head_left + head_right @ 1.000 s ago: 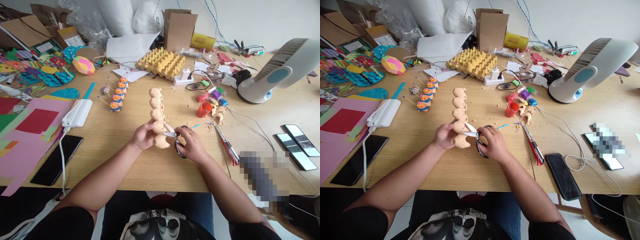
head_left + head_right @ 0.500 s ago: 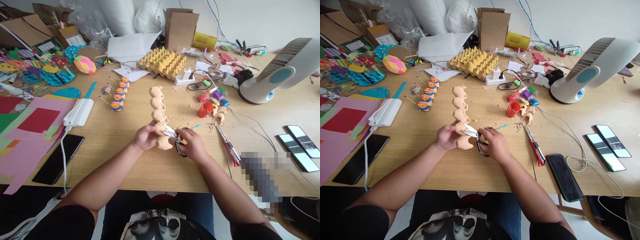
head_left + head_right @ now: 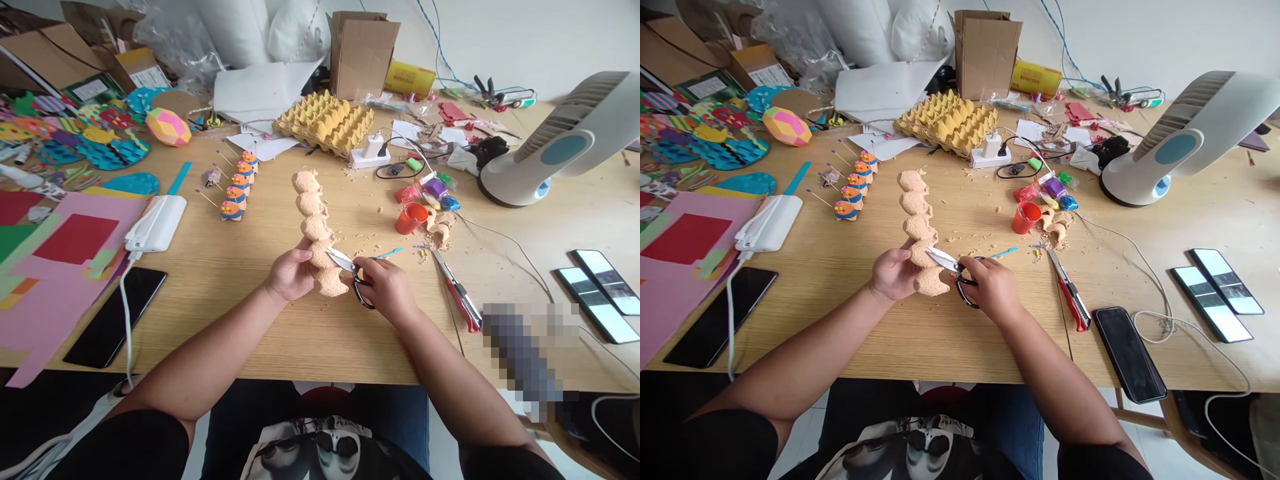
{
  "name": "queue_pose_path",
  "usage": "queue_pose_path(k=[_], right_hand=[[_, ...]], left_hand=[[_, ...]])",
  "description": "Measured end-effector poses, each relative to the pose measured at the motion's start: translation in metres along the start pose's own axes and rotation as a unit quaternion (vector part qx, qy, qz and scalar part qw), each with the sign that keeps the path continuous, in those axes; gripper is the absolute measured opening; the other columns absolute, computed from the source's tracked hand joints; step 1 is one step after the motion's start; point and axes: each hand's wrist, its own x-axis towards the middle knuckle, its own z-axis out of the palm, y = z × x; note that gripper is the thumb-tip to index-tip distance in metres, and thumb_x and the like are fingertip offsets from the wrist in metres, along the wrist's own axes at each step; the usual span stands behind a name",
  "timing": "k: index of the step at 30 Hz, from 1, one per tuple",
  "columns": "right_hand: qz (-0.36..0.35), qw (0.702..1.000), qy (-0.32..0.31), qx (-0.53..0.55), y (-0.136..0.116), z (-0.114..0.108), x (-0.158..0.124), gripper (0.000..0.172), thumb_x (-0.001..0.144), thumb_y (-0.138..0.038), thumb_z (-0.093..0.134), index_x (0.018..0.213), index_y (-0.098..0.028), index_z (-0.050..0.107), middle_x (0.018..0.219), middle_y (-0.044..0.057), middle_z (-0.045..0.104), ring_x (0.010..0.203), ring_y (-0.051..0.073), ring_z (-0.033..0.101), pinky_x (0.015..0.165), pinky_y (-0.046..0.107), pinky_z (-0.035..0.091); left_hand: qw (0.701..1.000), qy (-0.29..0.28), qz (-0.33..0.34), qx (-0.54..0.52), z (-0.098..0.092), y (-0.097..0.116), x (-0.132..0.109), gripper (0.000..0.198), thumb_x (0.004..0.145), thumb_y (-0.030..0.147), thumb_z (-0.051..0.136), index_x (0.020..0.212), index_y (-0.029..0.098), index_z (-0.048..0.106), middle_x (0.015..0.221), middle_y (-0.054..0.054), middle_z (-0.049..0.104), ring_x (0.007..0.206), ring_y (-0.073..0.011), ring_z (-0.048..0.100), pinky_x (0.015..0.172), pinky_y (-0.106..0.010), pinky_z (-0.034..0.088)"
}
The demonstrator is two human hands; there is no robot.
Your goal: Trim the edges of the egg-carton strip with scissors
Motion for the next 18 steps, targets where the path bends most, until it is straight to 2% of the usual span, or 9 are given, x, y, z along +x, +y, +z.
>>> queue_pose_path(k=[4,7,10,12,18], right_hand=[[0.042,0.999,0.010,0.024,-0.002,-0.001,-0.001,0.041,0.104,-0.064,0.065,0.111,-0.025,0.076,0.074,0.003,0.071,0.068,0.020,0.061,0.065,0.030,0.040],[0.079,0.995,0.024,0.055,-0.005,-0.005,0.001,0.038,0.101,-0.062,0.069,0.108,-0.025,0.074,0.075,0.003,0.070,0.066,0.019,0.060,0.064,0.030,0.040],[0.060,0.995,0.024,0.072,-0.007,-0.009,0.003,0.036,0.099,-0.057,0.071,0.113,-0.023,0.071,0.087,0.006,0.073,0.074,0.021,0.063,0.069,0.032,0.046],[0.030,0.996,0.015,0.079,-0.008,-0.011,0.004,0.036,0.099,-0.053,0.073,0.118,-0.023,0.070,0.092,0.007,0.073,0.080,0.023,0.065,0.075,0.034,0.050],[-0.011,0.998,-0.005,0.068,-0.004,-0.006,0.003,0.032,0.100,-0.051,0.074,0.118,-0.025,0.073,0.088,0.006,0.074,0.081,0.023,0.066,0.076,0.034,0.050]], left_hand=[[1.000,-0.010,0.005,0.004,0.000,0.002,0.000,0.063,0.073,0.025,0.079,0.134,0.030,0.069,0.104,-0.002,0.077,0.092,-0.0236,0.073,0.087,-0.039,0.059],[0.999,-0.034,-0.005,-0.007,0.004,0.004,0.000,0.051,0.071,0.034,0.086,0.119,0.027,0.070,0.097,-0.001,0.074,0.084,-0.0217,0.071,0.080,-0.038,0.060],[0.999,-0.047,-0.010,0.002,0.007,0.006,0.000,0.048,0.071,0.044,0.091,0.108,0.025,0.067,0.088,0.001,0.069,0.073,-0.0179,0.067,0.071,-0.034,0.058],[0.999,-0.040,-0.010,0.017,0.007,0.006,0.000,0.046,0.072,0.043,0.090,0.107,0.025,0.066,0.086,0.001,0.068,0.071,-0.0174,0.066,0.070,-0.034,0.058],[1.000,-0.024,0.001,0.003,0.004,0.003,0.001,0.044,0.072,0.037,0.084,0.111,0.024,0.068,0.102,-0.006,0.078,0.099,-0.0281,0.075,0.088,-0.041,0.062]])
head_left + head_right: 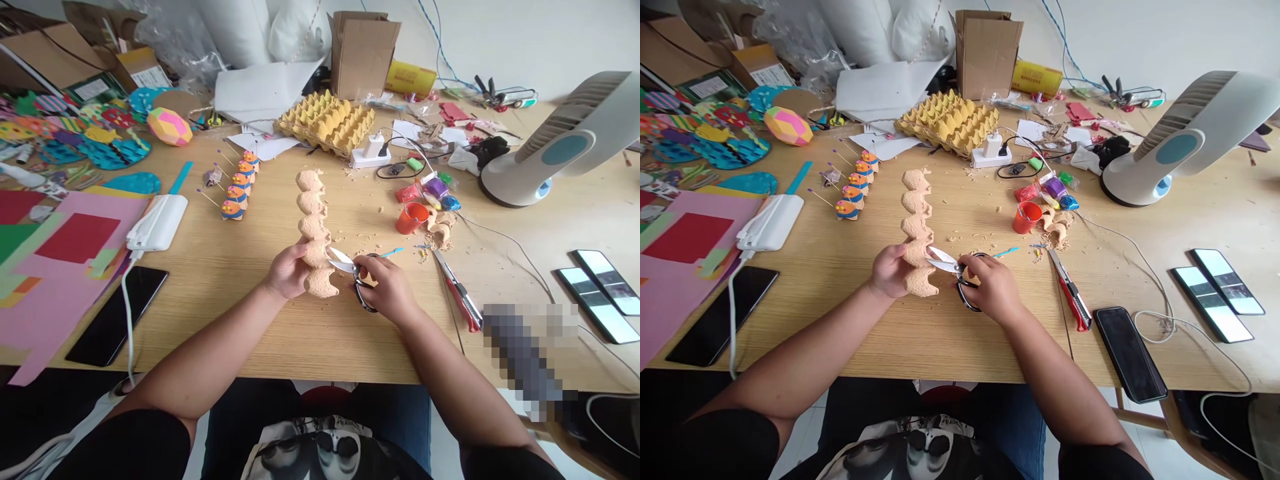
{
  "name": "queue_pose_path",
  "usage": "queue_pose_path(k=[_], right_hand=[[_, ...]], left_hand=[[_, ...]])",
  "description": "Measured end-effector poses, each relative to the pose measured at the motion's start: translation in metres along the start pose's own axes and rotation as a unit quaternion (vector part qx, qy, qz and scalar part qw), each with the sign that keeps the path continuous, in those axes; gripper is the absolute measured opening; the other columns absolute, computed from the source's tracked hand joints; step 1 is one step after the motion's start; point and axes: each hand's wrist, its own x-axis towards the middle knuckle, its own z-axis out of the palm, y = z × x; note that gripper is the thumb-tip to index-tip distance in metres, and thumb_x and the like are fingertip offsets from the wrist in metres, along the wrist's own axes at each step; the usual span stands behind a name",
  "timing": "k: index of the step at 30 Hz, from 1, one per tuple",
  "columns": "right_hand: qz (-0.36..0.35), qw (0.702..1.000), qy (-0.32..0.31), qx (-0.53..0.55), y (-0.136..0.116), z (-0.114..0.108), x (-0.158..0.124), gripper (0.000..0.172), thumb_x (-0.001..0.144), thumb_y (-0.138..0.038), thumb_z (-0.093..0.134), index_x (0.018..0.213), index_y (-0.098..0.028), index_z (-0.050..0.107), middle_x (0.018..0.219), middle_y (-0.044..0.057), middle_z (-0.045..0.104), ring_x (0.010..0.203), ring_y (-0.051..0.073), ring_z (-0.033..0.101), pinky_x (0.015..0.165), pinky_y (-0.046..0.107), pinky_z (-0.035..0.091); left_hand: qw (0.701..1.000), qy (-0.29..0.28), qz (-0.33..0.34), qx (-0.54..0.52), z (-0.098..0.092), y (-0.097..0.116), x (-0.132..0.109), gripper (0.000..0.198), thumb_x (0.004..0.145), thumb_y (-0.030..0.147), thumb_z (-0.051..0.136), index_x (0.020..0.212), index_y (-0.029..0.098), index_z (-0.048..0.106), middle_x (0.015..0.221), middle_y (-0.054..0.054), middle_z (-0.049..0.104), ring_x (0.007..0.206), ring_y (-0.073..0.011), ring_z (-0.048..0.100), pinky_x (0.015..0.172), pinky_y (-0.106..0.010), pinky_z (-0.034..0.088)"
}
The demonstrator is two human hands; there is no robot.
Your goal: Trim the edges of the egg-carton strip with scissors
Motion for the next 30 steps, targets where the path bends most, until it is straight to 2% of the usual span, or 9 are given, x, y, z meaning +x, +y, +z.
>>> queue_pose_path(k=[3,7,12,15,21,30], right_hand=[[0.001,1.000,-0.004,-0.016,0.0024,0.0007,-0.0005,0.033,0.102,-0.053,0.073,0.117,-0.025,0.075,0.087,0.006,0.075,0.078,0.022,0.066,0.073,0.033,0.048],[-0.010,0.999,-0.003,-0.053,0.0032,-0.0002,-0.0013,0.034,0.103,-0.056,0.070,0.114,-0.025,0.076,0.084,0.006,0.076,0.078,0.022,0.067,0.072,0.032,0.046],[0.000,0.996,-0.009,-0.092,0.0003,-0.0015,-0.0023,0.033,0.104,-0.058,0.070,0.112,-0.027,0.077,0.081,0.004,0.076,0.076,0.021,0.067,0.069,0.031,0.041],[0.002,0.995,-0.014,-0.102,-0.0011,-0.0020,-0.0025,0.034,0.104,-0.058,0.070,0.110,-0.026,0.078,0.079,0.004,0.076,0.074,0.021,0.067,0.067,0.031,0.039],[-0.002,0.992,-0.018,-0.123,-0.0007,-0.0014,-0.0031,0.035,0.104,-0.058,0.069,0.108,-0.025,0.078,0.076,0.003,0.076,0.071,0.019,0.066,0.066,0.030,0.037],[0.005,0.987,-0.011,-0.158,-0.0034,-0.0020,-0.0051,0.035,0.107,-0.056,0.064,0.104,-0.024,0.078,0.073,0.002,0.076,0.066,0.017,0.065,0.063,0.029,0.034]], left_hand=[[1.000,0.000,-0.004,0.000,0.0009,0.0001,-0.0003,0.043,0.072,0.036,0.084,0.110,0.025,0.069,0.104,-0.005,0.077,0.101,-0.0283,0.075,0.090,-0.043,0.062],[1.000,0.004,-0.009,0.005,0.0017,0.0011,-0.0009,0.038,0.072,0.038,0.085,0.103,0.025,0.069,0.098,-0.004,0.074,0.093,-0.0255,0.073,0.087,-0.041,0.061],[1.000,0.006,0.002,0.029,-0.0004,0.0011,-0.0010,0.038,0.075,0.039,0.081,0.108,0.027,0.067,0.092,-0.001,0.068,0.087,-0.0223,0.070,0.083,-0.038,0.060],[0.999,0.004,0.000,0.033,-0.0011,0.0012,-0.0009,0.041,0.074,0.038,0.080,0.111,0.027,0.066,0.090,0.000,0.066,0.084,-0.0219,0.069,0.079,-0.038,0.059],[1.000,0.009,-0.012,0.008,0.0040,0.0034,-0.0015,0.040,0.068,0.033,0.082,0.102,0.024,0.063,0.087,0.000,0.062,0.075,-0.0187,0.063,0.069,-0.033,0.056],[1.000,0.007,-0.008,0.015,0.0076,0.0050,-0.0025,0.041,0.069,0.031,0.080,0.104,0.023,0.061,0.086,0.001,0.063,0.072,-0.0164,0.063,0.066,-0.031,0.056]])
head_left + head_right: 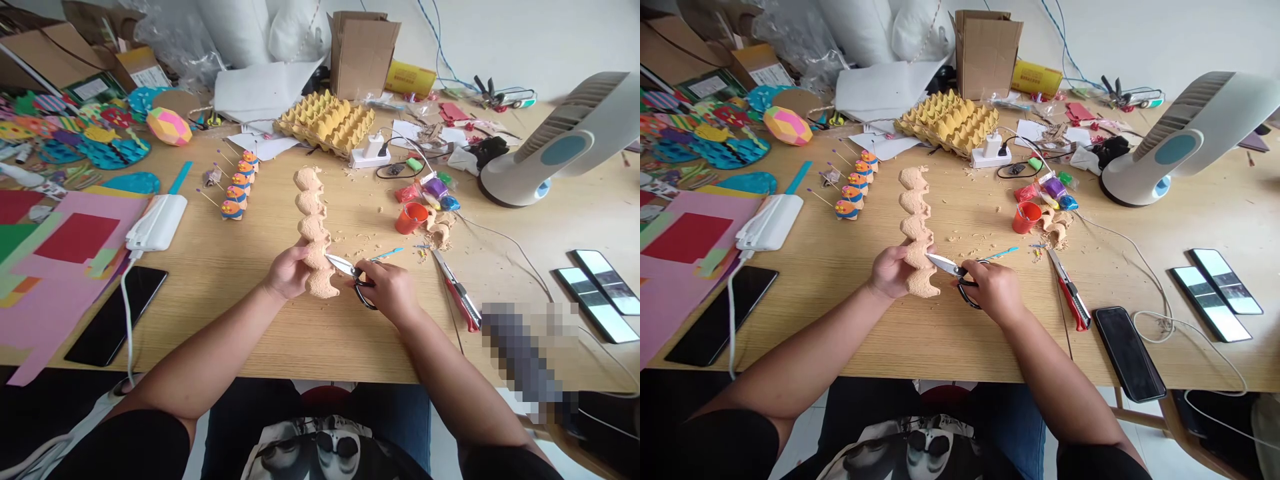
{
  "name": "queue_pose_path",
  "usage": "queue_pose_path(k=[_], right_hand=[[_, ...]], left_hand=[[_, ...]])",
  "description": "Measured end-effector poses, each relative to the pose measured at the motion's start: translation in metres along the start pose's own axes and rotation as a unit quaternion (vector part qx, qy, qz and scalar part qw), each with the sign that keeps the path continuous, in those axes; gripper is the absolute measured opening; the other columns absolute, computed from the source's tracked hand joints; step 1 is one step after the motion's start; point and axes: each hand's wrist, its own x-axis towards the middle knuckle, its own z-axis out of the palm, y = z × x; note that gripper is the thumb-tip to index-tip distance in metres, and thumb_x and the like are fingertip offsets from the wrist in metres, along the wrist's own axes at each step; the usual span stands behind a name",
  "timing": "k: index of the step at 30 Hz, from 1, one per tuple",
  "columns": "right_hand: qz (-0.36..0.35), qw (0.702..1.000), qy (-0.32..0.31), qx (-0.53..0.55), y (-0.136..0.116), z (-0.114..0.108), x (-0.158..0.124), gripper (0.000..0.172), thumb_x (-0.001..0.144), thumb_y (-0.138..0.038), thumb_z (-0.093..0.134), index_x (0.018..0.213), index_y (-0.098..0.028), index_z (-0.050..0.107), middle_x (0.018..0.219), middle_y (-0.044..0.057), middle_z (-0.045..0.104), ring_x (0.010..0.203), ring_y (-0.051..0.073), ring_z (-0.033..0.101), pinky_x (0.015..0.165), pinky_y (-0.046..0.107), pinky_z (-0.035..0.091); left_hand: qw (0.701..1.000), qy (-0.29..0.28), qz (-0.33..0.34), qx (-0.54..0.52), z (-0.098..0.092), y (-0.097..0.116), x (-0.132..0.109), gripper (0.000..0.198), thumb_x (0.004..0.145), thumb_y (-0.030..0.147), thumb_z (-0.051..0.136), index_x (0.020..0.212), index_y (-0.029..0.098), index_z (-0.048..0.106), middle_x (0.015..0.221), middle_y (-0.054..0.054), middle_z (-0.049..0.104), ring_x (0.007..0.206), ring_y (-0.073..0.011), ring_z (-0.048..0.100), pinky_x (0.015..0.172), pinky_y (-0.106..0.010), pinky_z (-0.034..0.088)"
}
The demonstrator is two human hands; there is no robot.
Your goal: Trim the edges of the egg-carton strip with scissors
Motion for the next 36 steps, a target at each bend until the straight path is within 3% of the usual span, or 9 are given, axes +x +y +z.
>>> queue_pose_path(k=[4,8,13,23,30,36], right_hand=[[0.049,0.998,-0.014,0.021,0.000,0.000,0.002,0.032,0.105,-0.055,0.066,0.102,-0.025,0.077,0.072,0.002,0.074,0.066,0.018,0.064,0.063,0.029,0.033],[0.119,0.986,-0.021,0.111,0.001,-0.003,0.006,0.032,0.101,-0.056,0.068,0.103,-0.024,0.071,0.077,0.002,0.072,0.066,0.018,0.062,0.063,0.028,0.037],[0.096,0.981,-0.027,0.169,-0.001,-0.006,0.008,0.034,0.098,-0.053,0.069,0.113,-0.023,0.067,0.086,0.005,0.071,0.077,0.021,0.063,0.071,0.029,0.045],[0.127,0.978,-0.091,0.140,0.000,-0.003,0.008,0.023,0.093,-0.044,0.073,0.102,-0.024,0.074,0.073,0.001,0.067,0.064,0.017,0.058,0.063,0.027,0.036],[0.116,0.978,-0.142,0.104,-0.003,-0.008,0.010,0.024,0.096,-0.045,0.069,0.085,-0.024,0.067,0.071,0.000,0.066,0.062,0.016,0.051,0.063,0.028,0.030],[0.109,0.975,-0.158,0.115,-0.004,-0.009,0.009,0.030,0.097,-0.051,0.067,0.084,-0.024,0.063,0.072,0.000,0.066,0.063,0.016,0.051,0.063,0.028,0.029]], left_hand=[[1.000,0.009,-0.003,0.006,-0.001,-0.001,0.000,0.045,0.068,0.030,0.082,0.108,0.024,0.062,0.089,0.001,0.066,0.075,-0.0173,0.066,0.067,-0.031,0.057],[1.000,0.000,-0.006,-0.001,0.000,-0.001,0.001,0.045,0.066,0.031,0.083,0.106,0.024,0.062,0.085,0.000,0.064,0.075,-0.0187,0.066,0.067,-0.033,0.057],[1.000,0.019,0.023,0.004,0.001,-0.001,0.002,0.041,0.069,0.031,0.079,0.106,0.023,0.064,0.087,-0.001,0.062,0.074,-0.0185,0.063,0.066,-0.033,0.056],[0.984,0.104,0.143,0.009,0.000,-0.004,0.008,0.059,0.071,0.021,0.076,0.127,0.031,0.063,0.099,0.001,0.066,0.084,-0.0165,0.065,0.074,-0.029,0.058],[0.976,0.112,0.173,0.066,-0.005,-0.007,0.009,0.067,0.066,0.022,0.080,0.130,0.033,0.063,0.103,0.002,0.070,0.083,-0.0168,0.063,0.068,-0.029,0.053],[0.973,0.103,0.181,0.097,-0.008,-0.009,0.009,0.075,0.068,0.025,0.080,0.139,0.036,0.058,0.104,0.003,0.069,0.087,-0.0176,0.064,0.072,-0.031,0.054]])
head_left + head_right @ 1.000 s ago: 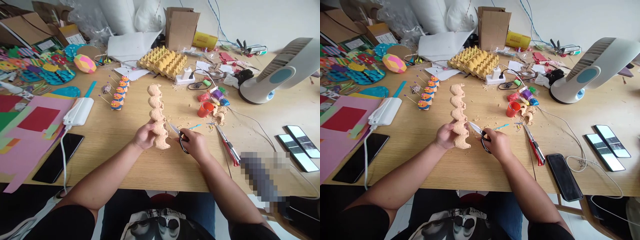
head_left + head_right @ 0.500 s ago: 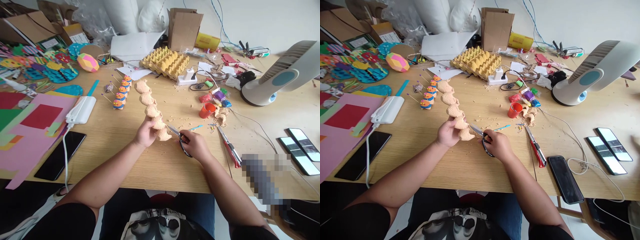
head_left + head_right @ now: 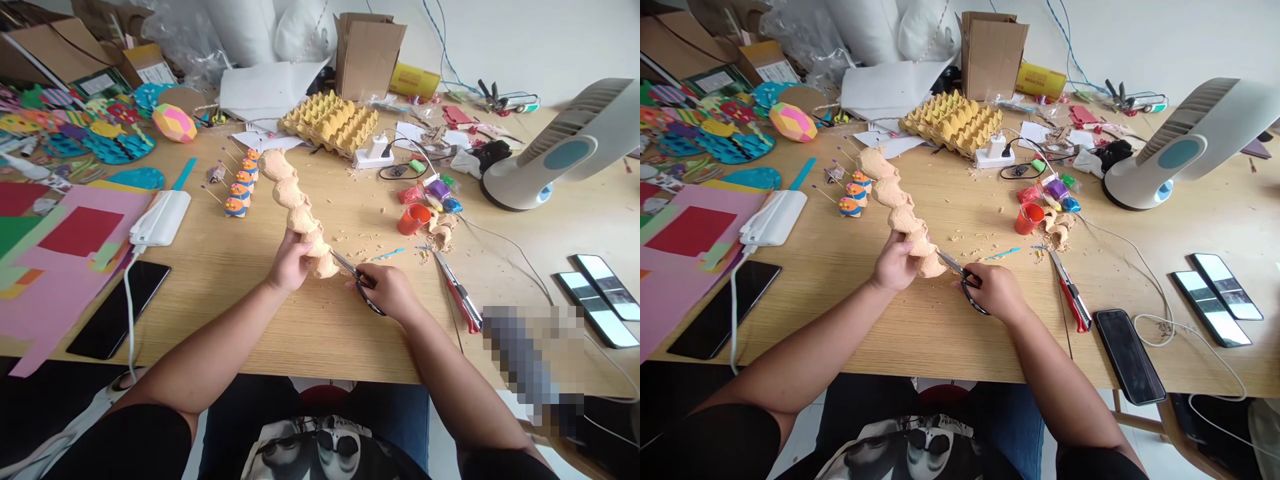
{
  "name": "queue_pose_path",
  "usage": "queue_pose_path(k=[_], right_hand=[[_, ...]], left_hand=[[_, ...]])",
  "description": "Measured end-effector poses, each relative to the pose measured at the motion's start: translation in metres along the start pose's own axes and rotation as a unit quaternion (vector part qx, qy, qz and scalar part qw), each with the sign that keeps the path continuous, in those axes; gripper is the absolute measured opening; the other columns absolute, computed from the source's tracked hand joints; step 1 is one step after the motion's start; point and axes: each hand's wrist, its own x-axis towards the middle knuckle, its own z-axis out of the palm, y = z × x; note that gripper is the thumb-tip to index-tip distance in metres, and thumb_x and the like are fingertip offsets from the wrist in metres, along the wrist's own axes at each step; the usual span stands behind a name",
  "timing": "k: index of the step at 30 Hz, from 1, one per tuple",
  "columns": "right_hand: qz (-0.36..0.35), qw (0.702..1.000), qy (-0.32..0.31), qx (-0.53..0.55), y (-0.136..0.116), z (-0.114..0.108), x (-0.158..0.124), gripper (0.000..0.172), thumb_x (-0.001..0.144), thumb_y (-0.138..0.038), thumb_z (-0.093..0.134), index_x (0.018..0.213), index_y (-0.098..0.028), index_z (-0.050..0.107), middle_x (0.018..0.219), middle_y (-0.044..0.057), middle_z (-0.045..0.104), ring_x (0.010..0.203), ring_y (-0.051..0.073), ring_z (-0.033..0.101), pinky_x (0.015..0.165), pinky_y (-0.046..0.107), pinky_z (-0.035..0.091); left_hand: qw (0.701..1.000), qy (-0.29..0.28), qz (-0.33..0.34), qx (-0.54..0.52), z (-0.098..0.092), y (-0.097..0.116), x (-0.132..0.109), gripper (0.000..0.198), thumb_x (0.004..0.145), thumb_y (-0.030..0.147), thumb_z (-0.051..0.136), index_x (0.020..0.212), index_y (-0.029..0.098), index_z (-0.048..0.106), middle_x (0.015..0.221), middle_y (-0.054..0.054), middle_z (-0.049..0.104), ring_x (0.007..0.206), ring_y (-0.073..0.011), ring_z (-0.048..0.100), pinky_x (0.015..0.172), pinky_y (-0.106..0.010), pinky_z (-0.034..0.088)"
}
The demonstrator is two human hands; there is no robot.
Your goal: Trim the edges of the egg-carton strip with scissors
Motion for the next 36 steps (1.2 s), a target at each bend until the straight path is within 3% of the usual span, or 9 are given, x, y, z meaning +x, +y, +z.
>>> queue_pose_path(k=[13,24,36], right_hand=[[-0.029,0.999,0.025,0.016,0.0016,0.0003,0.0007,0.041,0.100,-0.056,0.067,0.076,-0.024,0.062,0.070,0.000,0.063,0.063,0.016,0.049,0.062,0.028,0.030],[-0.012,0.999,0.026,-0.026,0.0009,-0.0008,-0.0006,0.031,0.098,-0.050,0.071,0.082,-0.024,0.071,0.073,0.002,0.068,0.065,0.017,0.053,0.064,0.028,0.029],[-0.004,0.999,0.036,-0.005,-0.0002,0.0058,-0.0016,0.029,0.098,-0.048,0.072,0.082,-0.024,0.070,0.072,0.001,0.069,0.065,0.017,0.055,0.064,0.028,0.030]], left_hand=[[0.999,0.006,-0.009,-0.040,0.0018,0.0016,-0.0010,0.075,0.065,0.020,0.082,0.136,0.034,0.059,0.104,0.003,0.070,0.093,-0.0173,0.066,0.080,-0.030,0.056],[0.999,0.001,-0.010,-0.032,0.0032,0.0012,-0.0003,0.069,0.065,0.022,0.084,0.130,0.031,0.061,0.100,0.003,0.070,0.088,-0.0161,0.066,0.075,-0.028,0.055],[0.999,0.004,-0.007,-0.042,0.0017,-0.0007,0.0002,0.072,0.067,0.022,0.088,0.131,0.032,0.058,0.106,0.004,0.072,0.092,-0.0150,0.069,0.078,-0.026,0.059]])
